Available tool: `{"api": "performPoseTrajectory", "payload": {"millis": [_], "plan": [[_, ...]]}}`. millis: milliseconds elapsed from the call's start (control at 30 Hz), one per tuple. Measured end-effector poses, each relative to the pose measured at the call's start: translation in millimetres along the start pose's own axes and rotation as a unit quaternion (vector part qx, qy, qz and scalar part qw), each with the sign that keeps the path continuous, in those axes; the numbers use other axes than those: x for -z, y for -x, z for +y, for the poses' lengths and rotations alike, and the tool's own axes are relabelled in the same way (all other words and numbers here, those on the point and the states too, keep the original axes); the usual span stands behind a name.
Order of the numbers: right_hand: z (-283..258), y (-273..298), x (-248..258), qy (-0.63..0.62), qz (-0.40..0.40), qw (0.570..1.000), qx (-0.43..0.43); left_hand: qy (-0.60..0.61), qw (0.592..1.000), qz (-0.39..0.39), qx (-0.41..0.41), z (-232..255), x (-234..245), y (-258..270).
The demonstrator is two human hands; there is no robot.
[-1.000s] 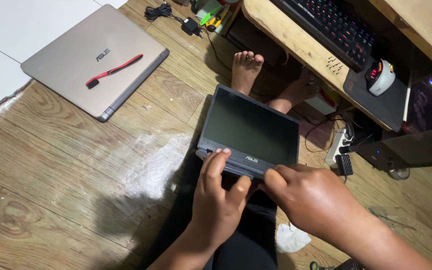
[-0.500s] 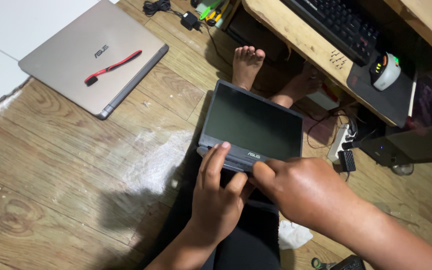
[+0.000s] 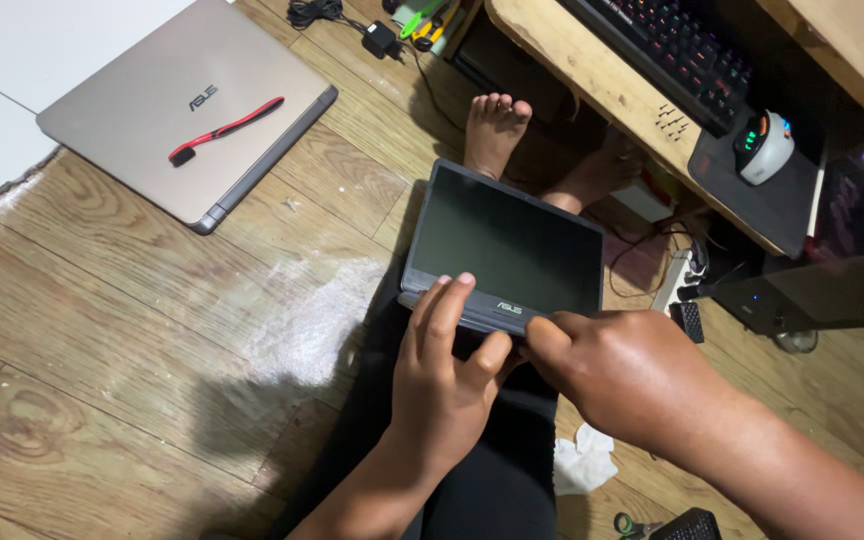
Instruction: The person wipes the laptop screen and keyboard area with a cloth. They then use a screwdriver to remove screws from the laptop's side and bottom, eventually prying off the bottom cover to expose the internal components.
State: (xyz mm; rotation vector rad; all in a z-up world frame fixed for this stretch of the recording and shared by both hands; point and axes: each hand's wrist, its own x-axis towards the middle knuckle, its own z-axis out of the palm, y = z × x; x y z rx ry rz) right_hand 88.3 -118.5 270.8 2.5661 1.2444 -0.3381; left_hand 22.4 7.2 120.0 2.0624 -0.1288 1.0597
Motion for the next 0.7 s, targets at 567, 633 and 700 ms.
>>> {"api": "performPoseTrajectory", "payload": {"millis": [567, 633, 700], "plan": [[33, 33, -8, 0.015, -0.045, 0.998, -0.039, 0.037, 0.999, -0.022, 0.002, 8, -6, -7], [37, 36, -9, 0.008, -0.039, 0.999, -0.033, 0.038, 0.999, -0.027, 0.002, 9, -7, -7], [41, 38, -7, 0.031, -0.043, 0.997, -0.051, 0.034, 0.999, -0.026, -0.001, 9, -7, -10]]}}
